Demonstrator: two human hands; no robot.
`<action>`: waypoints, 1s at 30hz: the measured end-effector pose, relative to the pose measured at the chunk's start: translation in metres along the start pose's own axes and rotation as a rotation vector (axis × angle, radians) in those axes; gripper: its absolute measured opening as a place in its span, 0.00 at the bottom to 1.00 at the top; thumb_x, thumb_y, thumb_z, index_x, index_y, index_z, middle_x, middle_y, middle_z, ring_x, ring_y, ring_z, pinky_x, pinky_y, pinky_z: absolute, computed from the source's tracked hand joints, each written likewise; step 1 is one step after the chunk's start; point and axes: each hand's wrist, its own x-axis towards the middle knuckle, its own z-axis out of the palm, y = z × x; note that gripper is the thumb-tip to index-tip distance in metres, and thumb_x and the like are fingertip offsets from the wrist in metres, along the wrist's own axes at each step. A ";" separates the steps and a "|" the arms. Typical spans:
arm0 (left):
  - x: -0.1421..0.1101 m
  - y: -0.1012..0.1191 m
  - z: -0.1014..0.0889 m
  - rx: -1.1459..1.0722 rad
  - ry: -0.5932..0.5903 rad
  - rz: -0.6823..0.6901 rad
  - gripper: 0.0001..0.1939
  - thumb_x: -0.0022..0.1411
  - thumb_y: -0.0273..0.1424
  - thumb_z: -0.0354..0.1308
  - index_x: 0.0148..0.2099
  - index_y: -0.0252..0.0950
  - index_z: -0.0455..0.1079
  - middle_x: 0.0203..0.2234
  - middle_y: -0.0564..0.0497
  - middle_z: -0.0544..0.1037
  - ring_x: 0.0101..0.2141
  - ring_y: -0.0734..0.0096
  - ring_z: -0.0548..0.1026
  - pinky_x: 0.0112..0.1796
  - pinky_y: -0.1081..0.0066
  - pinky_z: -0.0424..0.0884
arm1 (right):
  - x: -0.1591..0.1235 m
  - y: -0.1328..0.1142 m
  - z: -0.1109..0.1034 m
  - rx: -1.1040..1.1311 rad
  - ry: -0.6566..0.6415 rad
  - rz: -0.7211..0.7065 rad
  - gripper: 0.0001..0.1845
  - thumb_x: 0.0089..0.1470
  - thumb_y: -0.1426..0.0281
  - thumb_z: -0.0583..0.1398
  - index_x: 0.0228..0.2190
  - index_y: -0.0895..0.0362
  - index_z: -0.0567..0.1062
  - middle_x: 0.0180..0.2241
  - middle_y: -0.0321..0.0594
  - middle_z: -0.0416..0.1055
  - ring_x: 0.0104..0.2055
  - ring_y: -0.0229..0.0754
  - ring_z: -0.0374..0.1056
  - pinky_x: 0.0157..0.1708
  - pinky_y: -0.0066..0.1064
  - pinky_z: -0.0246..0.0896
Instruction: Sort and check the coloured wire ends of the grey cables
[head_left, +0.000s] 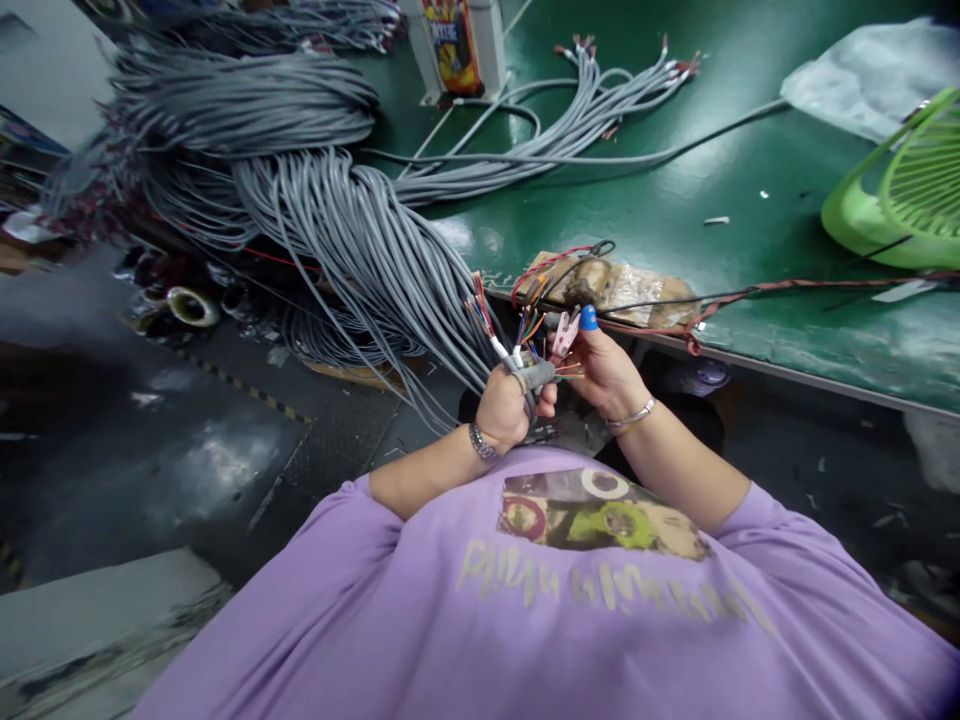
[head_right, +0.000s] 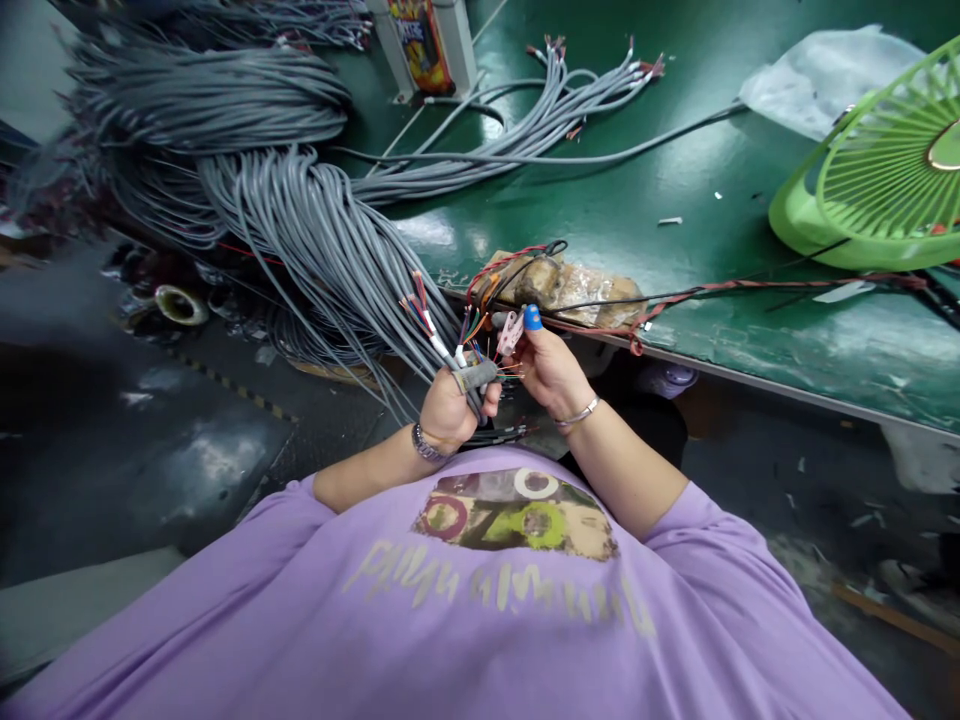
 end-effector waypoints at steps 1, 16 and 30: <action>0.000 -0.001 0.000 0.008 0.000 -0.005 0.20 0.42 0.41 0.70 0.28 0.37 0.63 0.14 0.57 0.71 0.13 0.78 0.66 0.15 0.77 0.59 | 0.000 0.000 0.000 0.012 0.017 0.000 0.26 0.49 0.44 0.67 0.32 0.56 0.79 0.25 0.35 0.75 0.25 0.35 0.68 0.26 0.28 0.65; -0.009 -0.004 -0.008 0.030 -0.012 0.050 0.19 0.45 0.43 0.70 0.27 0.36 0.66 0.15 0.56 0.72 0.13 0.79 0.66 0.16 0.76 0.62 | -0.007 -0.006 -0.007 -0.063 -0.073 0.120 0.36 0.50 0.33 0.57 0.33 0.54 0.75 0.27 0.39 0.74 0.24 0.38 0.65 0.25 0.30 0.62; -0.003 0.000 0.005 -0.027 0.072 0.117 0.21 0.43 0.43 0.72 0.28 0.35 0.67 0.16 0.57 0.72 0.14 0.80 0.67 0.16 0.78 0.61 | -0.005 -0.001 -0.004 -0.074 -0.021 0.003 0.32 0.49 0.38 0.63 0.33 0.55 0.77 0.23 0.35 0.71 0.23 0.36 0.64 0.25 0.29 0.62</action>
